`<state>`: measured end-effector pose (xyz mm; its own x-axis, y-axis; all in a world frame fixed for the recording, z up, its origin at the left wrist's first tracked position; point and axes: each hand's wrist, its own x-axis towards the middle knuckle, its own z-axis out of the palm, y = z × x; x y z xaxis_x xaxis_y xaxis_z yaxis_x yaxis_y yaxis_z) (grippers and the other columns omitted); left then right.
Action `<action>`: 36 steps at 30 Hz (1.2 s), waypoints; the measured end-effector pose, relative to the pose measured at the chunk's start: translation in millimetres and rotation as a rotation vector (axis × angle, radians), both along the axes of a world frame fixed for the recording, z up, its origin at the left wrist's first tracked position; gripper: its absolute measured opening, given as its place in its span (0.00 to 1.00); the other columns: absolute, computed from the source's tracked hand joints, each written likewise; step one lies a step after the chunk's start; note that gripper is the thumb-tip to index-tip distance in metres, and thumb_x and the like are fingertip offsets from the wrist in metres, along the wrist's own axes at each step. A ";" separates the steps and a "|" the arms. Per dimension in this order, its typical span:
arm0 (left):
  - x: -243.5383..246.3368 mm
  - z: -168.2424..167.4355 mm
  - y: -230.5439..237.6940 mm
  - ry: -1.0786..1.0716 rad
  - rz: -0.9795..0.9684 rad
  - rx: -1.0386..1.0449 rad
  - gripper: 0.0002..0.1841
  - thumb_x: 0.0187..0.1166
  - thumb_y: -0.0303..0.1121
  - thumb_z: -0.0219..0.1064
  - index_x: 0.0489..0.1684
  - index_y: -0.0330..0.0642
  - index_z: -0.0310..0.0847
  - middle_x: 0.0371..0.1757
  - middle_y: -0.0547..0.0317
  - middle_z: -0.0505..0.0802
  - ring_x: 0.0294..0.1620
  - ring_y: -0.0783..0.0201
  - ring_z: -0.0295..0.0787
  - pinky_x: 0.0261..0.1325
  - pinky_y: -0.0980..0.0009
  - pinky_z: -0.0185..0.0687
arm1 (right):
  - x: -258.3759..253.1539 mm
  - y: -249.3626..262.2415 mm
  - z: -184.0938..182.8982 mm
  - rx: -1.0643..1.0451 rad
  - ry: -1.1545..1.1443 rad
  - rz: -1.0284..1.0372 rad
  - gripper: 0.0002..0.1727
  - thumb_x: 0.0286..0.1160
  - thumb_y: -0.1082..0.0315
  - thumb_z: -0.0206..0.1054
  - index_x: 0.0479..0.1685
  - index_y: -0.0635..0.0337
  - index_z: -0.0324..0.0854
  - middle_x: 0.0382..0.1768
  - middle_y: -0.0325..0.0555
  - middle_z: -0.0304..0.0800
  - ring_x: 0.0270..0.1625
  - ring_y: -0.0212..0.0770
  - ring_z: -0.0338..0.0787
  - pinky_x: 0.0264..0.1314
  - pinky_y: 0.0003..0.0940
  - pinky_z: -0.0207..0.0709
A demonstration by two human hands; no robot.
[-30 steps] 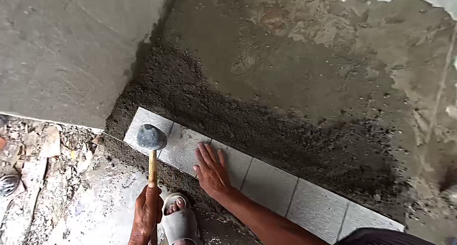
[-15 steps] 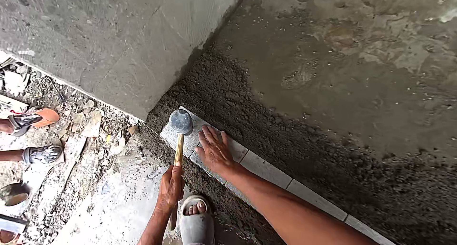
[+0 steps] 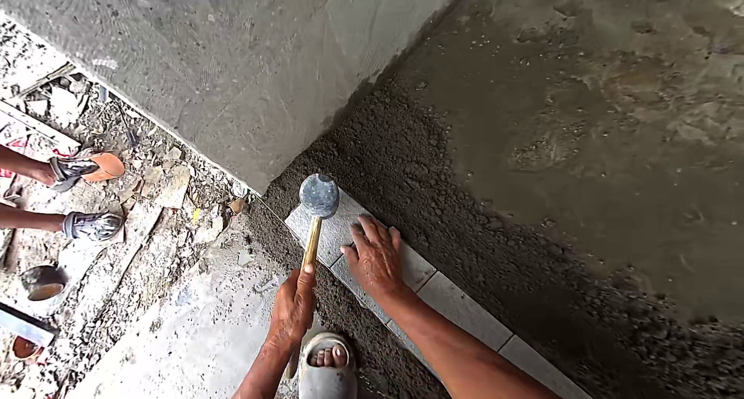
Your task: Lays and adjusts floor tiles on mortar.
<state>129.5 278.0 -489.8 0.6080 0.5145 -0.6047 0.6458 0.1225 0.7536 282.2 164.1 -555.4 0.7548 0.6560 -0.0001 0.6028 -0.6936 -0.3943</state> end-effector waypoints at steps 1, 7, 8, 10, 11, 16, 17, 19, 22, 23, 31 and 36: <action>2.7 -3.8 1.6 0.010 -0.005 0.002 0.30 0.91 0.58 0.42 0.44 0.38 0.79 0.14 0.62 0.77 0.08 0.67 0.69 0.13 0.72 0.70 | 0.3 0.1 2.1 -0.003 0.004 0.007 0.25 0.78 0.54 0.70 0.69 0.56 0.85 0.82 0.51 0.75 0.85 0.56 0.71 0.83 0.71 0.57; 6.0 -3.0 -1.4 0.022 0.037 -0.070 0.29 0.93 0.56 0.43 0.44 0.38 0.78 0.13 0.61 0.76 0.07 0.67 0.70 0.11 0.72 0.70 | 0.7 1.2 8.3 -0.052 0.005 0.014 0.25 0.77 0.53 0.70 0.69 0.56 0.86 0.81 0.52 0.76 0.85 0.56 0.71 0.85 0.70 0.55; 5.4 -3.7 -2.1 0.028 0.035 -0.072 0.29 0.93 0.55 0.43 0.44 0.37 0.78 0.13 0.61 0.76 0.07 0.67 0.70 0.11 0.72 0.70 | 0.0 0.4 8.5 -0.055 0.005 0.015 0.25 0.78 0.53 0.70 0.69 0.56 0.86 0.82 0.52 0.76 0.85 0.57 0.71 0.85 0.70 0.55; 4.9 -6.2 -1.9 0.043 0.029 -0.079 0.29 0.93 0.55 0.43 0.43 0.37 0.78 0.13 0.61 0.76 0.07 0.67 0.69 0.12 0.72 0.70 | -0.8 -0.6 8.8 -0.058 0.009 0.017 0.25 0.78 0.53 0.69 0.69 0.56 0.86 0.82 0.52 0.75 0.85 0.57 0.71 0.85 0.70 0.55; 4.4 -6.6 -2.6 0.036 0.028 -0.078 0.29 0.93 0.56 0.43 0.43 0.37 0.78 0.13 0.61 0.76 0.07 0.67 0.69 0.12 0.72 0.70 | 0.0 -0.1 8.6 -0.054 0.009 0.017 0.24 0.78 0.53 0.70 0.69 0.56 0.86 0.82 0.51 0.75 0.85 0.57 0.71 0.85 0.70 0.55; -3.6 -12.5 -4.9 0.039 -0.020 -0.040 0.32 0.91 0.61 0.42 0.42 0.38 0.78 0.14 0.60 0.77 0.08 0.66 0.71 0.14 0.70 0.72 | -2.6 1.2 4.1 -0.018 0.008 -0.011 0.24 0.78 0.53 0.70 0.69 0.56 0.86 0.82 0.51 0.76 0.85 0.57 0.72 0.83 0.71 0.57; -4.4 -14.1 -4.4 0.049 -0.028 -0.036 0.32 0.91 0.61 0.42 0.42 0.39 0.78 0.14 0.60 0.77 0.08 0.66 0.71 0.14 0.70 0.72 | -3.9 0.5 3.6 -0.012 0.007 -0.007 0.24 0.79 0.53 0.69 0.69 0.57 0.86 0.82 0.52 0.75 0.85 0.57 0.71 0.83 0.71 0.57; -4.8 -13.5 -4.8 0.049 -0.029 -0.034 0.32 0.91 0.61 0.42 0.43 0.39 0.78 0.14 0.60 0.77 0.09 0.65 0.71 0.14 0.69 0.71 | -3.9 1.0 4.8 -0.020 0.003 -0.004 0.25 0.80 0.53 0.69 0.71 0.57 0.84 0.83 0.52 0.74 0.86 0.57 0.71 0.84 0.70 0.57; -6.7 -13.6 -6.6 0.041 -0.040 -0.038 0.33 0.90 0.62 0.42 0.43 0.39 0.79 0.15 0.60 0.77 0.09 0.65 0.71 0.15 0.69 0.72 | -2.9 -1.0 3.6 -0.023 -0.005 0.004 0.26 0.80 0.52 0.68 0.71 0.57 0.84 0.83 0.53 0.74 0.86 0.57 0.71 0.84 0.70 0.56; -7.5 -14.3 -6.5 0.044 -0.039 -0.045 0.33 0.90 0.62 0.42 0.43 0.39 0.79 0.15 0.61 0.77 0.09 0.66 0.71 0.15 0.70 0.71 | -3.1 -2.0 2.6 -0.015 -0.005 0.007 0.26 0.81 0.52 0.68 0.72 0.57 0.84 0.83 0.53 0.74 0.86 0.57 0.70 0.84 0.71 0.56; -15.9 -1.4 -11.3 0.034 -0.028 -0.056 0.32 0.91 0.60 0.42 0.44 0.38 0.79 0.14 0.60 0.77 0.08 0.66 0.70 0.13 0.71 0.70 | -10.7 -26.4 -7.8 0.023 -0.021 -0.030 0.28 0.90 0.54 0.51 0.82 0.56 0.74 0.90 0.50 0.63 0.93 0.58 0.56 0.87 0.74 0.46; -17.5 -4.6 -16.3 0.048 -0.076 0.000 0.34 0.89 0.63 0.41 0.44 0.39 0.80 0.15 0.60 0.78 0.09 0.64 0.72 0.15 0.68 0.73 | -4.6 -27.2 -14.3 -0.010 -0.058 -0.028 0.27 0.89 0.54 0.49 0.81 0.51 0.77 0.87 0.45 0.69 0.92 0.59 0.60 0.86 0.75 0.46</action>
<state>112.0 261.8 -494.4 0.6156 0.4679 -0.6341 0.6885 0.0720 0.7216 277.7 136.9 -569.7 0.7717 0.6348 0.0379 0.6048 -0.7142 -0.3523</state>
